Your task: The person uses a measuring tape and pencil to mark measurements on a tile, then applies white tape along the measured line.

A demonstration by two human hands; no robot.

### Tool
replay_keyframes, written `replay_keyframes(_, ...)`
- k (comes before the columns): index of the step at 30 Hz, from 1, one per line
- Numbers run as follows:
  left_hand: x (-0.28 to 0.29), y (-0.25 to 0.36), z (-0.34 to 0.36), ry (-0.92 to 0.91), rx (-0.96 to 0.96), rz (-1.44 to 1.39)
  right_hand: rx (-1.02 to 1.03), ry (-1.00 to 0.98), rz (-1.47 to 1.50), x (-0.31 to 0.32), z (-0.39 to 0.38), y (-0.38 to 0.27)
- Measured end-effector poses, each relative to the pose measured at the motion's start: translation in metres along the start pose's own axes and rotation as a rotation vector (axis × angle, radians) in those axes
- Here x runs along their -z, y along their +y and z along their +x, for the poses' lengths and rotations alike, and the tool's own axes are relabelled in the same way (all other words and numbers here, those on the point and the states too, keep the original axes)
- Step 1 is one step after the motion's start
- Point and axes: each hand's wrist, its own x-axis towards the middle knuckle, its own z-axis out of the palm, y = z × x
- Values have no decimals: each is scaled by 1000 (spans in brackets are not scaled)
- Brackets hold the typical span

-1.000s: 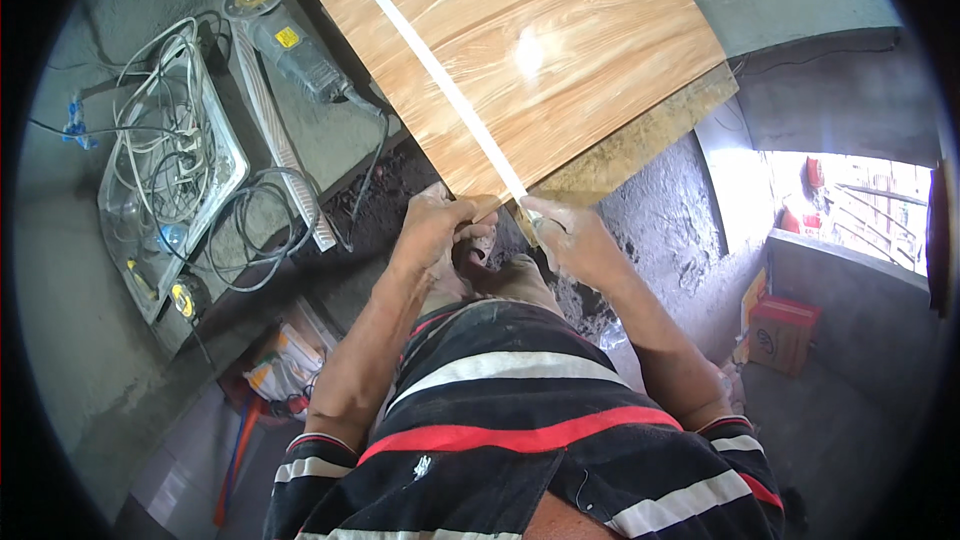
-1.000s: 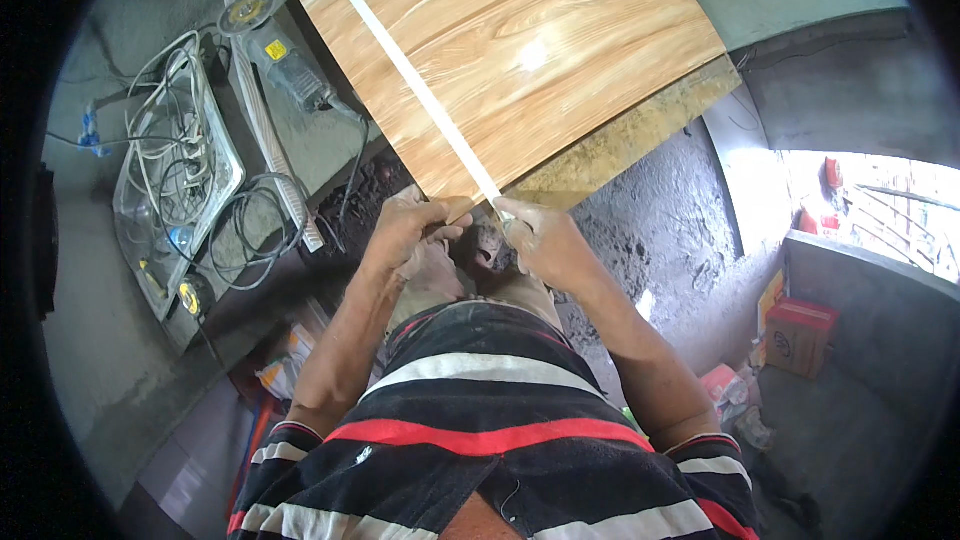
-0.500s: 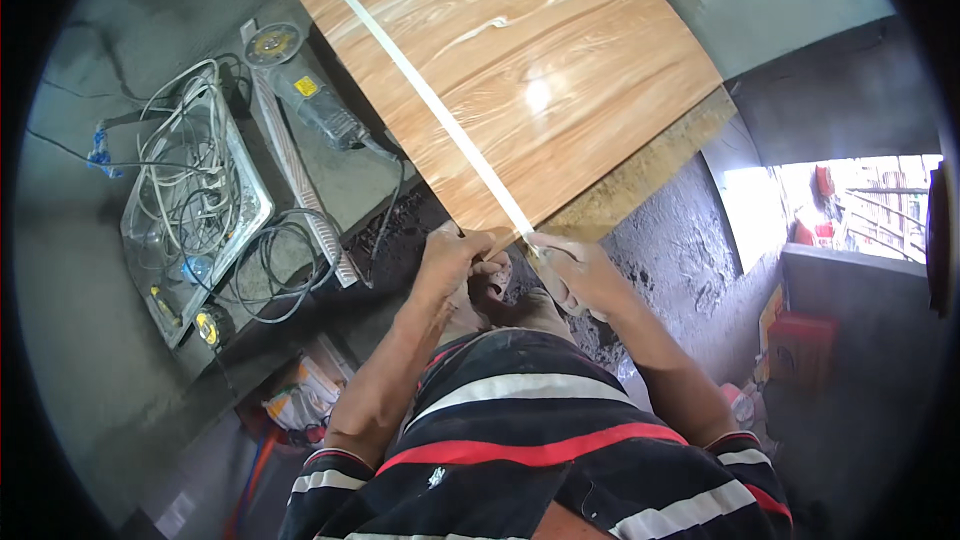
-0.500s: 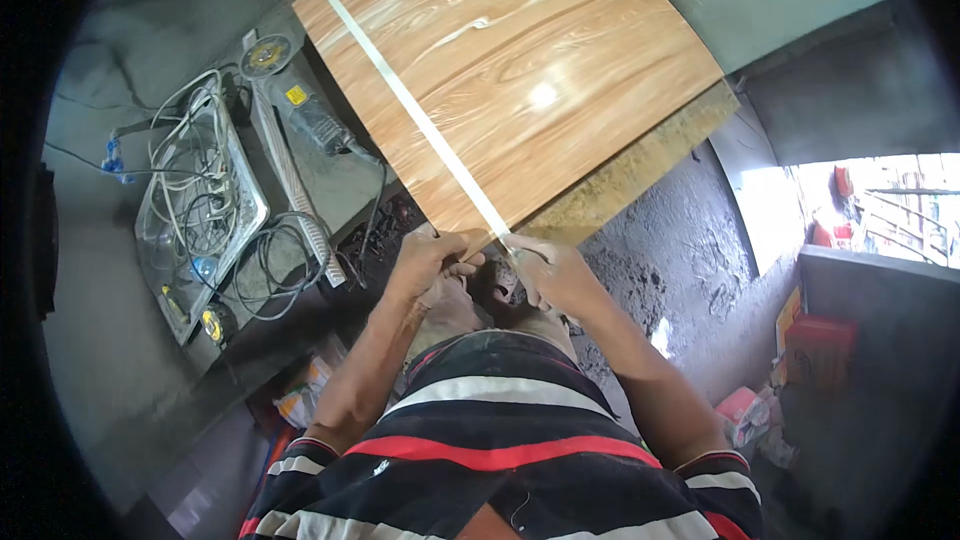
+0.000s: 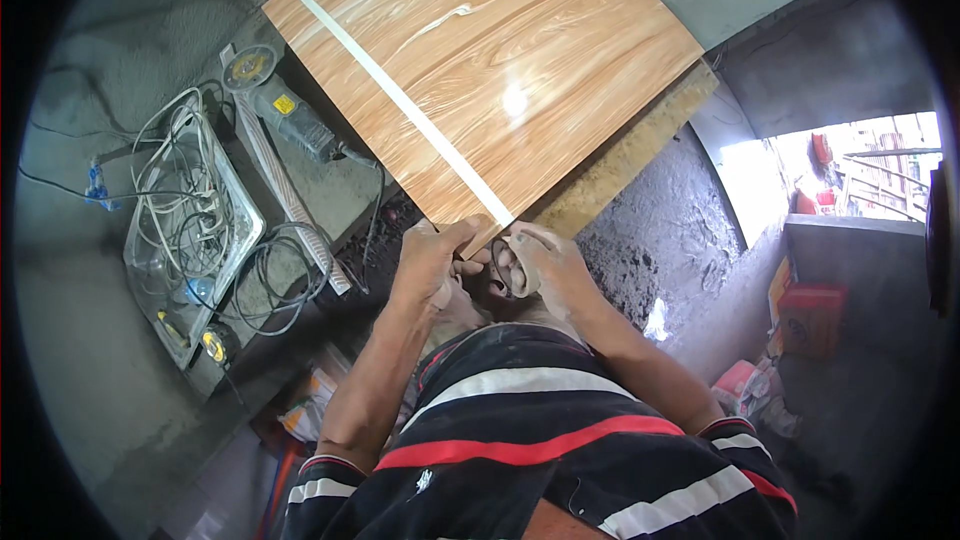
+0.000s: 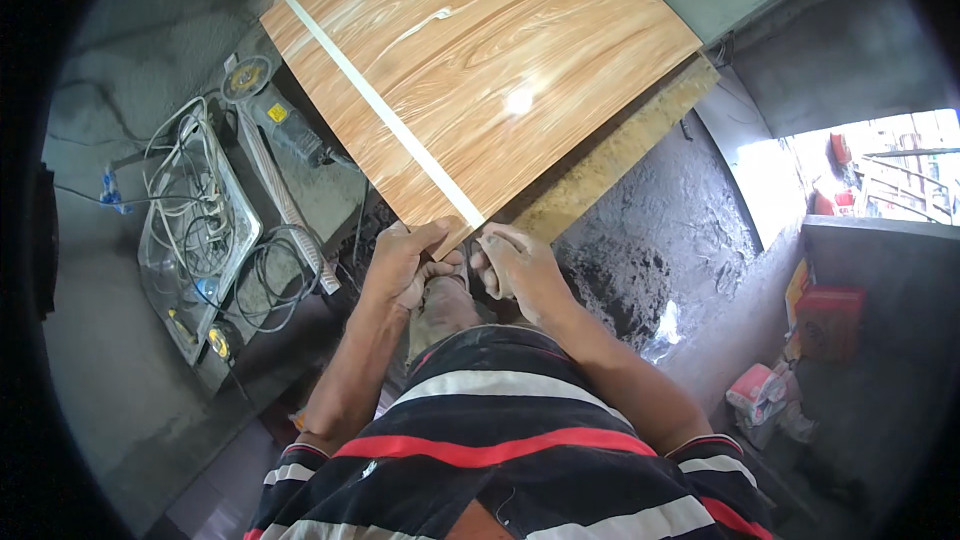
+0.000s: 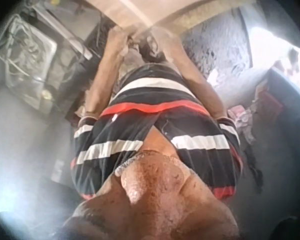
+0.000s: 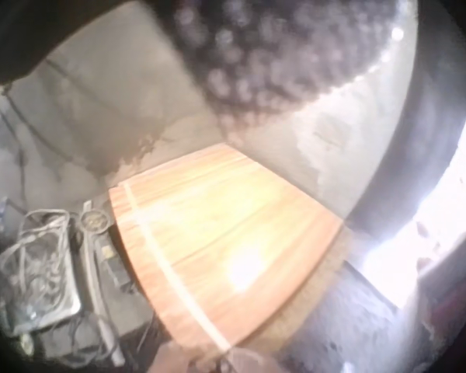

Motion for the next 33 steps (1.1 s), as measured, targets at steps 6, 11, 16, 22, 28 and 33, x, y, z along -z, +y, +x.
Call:
replay_keyframes(6,-8,11,-9,-36,28,-9,-33,136,236,-3,14,9)
replay_keyframes(11,-4,14,-9,-58,29,-25,-44,-143,405,3,22,18)
replay_keyframes(16,-5,19,-13,-5,48,-11,-45,-118,471,4,28,34)
replay_keyframes(22,-3,18,-9,12,40,17,-26,-98,378,5,34,35)
replay_keyframes(28,-9,21,-8,19,71,41,-80,-167,557,2,38,39)
replay_keyframes(33,-4,8,5,8,66,97,-46,-164,600,1,40,41)
